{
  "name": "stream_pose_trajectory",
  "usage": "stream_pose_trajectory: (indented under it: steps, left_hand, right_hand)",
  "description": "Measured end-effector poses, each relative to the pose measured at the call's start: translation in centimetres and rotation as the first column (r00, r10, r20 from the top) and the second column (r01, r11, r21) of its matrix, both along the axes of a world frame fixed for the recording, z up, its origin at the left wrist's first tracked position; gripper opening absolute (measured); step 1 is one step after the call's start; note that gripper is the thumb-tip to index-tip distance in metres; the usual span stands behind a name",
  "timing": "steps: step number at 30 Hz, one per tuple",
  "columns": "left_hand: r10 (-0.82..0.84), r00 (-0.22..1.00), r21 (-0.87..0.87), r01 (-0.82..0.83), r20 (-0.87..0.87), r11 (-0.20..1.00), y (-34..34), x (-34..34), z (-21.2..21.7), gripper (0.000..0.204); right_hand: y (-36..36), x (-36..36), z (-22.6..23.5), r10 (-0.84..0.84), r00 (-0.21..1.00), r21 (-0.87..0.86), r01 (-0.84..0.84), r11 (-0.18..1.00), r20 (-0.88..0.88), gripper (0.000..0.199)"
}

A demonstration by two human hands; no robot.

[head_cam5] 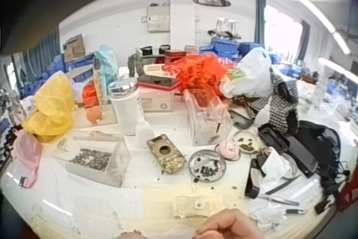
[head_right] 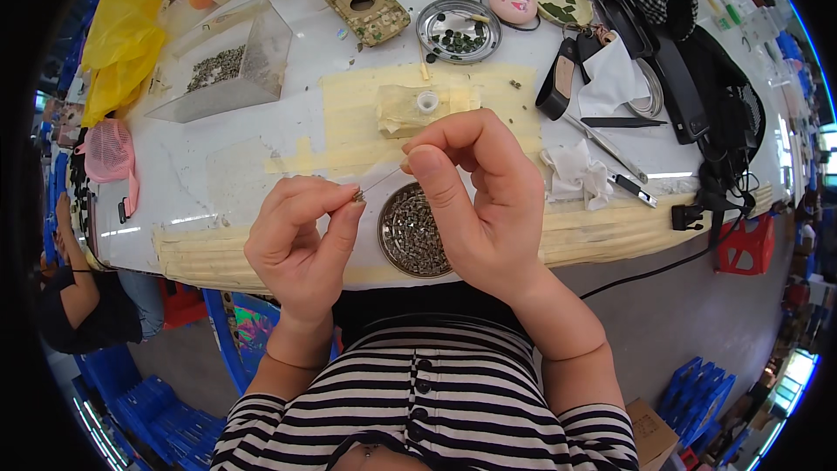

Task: Assembling small parts for a toy tank model at a workbench.

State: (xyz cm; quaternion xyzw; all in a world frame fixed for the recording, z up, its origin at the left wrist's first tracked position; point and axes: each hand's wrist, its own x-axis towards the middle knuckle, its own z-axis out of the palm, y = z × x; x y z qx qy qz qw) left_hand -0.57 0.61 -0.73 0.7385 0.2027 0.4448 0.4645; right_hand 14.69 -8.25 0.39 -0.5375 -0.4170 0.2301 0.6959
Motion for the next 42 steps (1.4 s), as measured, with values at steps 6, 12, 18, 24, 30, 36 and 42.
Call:
stream_pose_trajectory:
  steps: [6, 12, 18, 24, 30, 36, 42]
  left_hand:
    - [0.020, 0.999, 0.033, -0.022, 0.051, 0.999, 0.2, 0.3, -0.4, 0.021]
    - [0.016, 0.996, 0.011, -0.017, 0.089, 1.000, 0.1, 0.3, -0.3, 0.021]
    - [0.011, 0.996, 0.070, -0.017, 0.091, 0.997, 0.3, -0.1, -0.4, 0.024]
    - [0.031, 0.996, 0.228, -0.049, 0.083, 0.973, 0.4, 0.0, -0.4, 0.028]
    - [0.115, 0.991, 0.300, -0.129, 0.062, 0.945, 0.0, 0.2, -0.3, 0.028]
    - [0.107, 0.991, 0.213, -0.123, 0.086, 0.969, 0.3, 0.2, -0.6, 0.028]
    - [-0.006, 0.993, 0.202, -0.019, 0.122, 0.979, 0.6, 0.0, -0.3, 0.030]
  right_hand:
    - [0.5, 1.8, 0.7, -0.255, 0.921, 0.041, 0.255, 0.966, 0.294, 0.008]
    - [2.2, 3.4, 0.8, -0.366, 0.535, 0.158, 0.394, 0.905, 0.761, 0.009]
    - [1.0, 1.5, 1.5, -0.300, 0.621, 0.058, 0.378, 0.924, 0.724, 0.012]
    - [-0.3, -0.7, 1.6, 0.211, 0.976, -0.249, -0.193, 0.949, 0.047, 0.008]
    - [-0.5, -1.0, 1.7, 0.066, 0.922, -0.086, -0.036, 0.996, 0.381, 0.014]
    - [-0.8, -1.5, 1.2, -0.014, 0.863, -0.039, 0.039, 0.998, 0.505, 0.021]
    - [-0.8, -1.4, 0.6, 0.207, 0.978, -0.156, -0.205, 0.966, -0.005, 0.012]
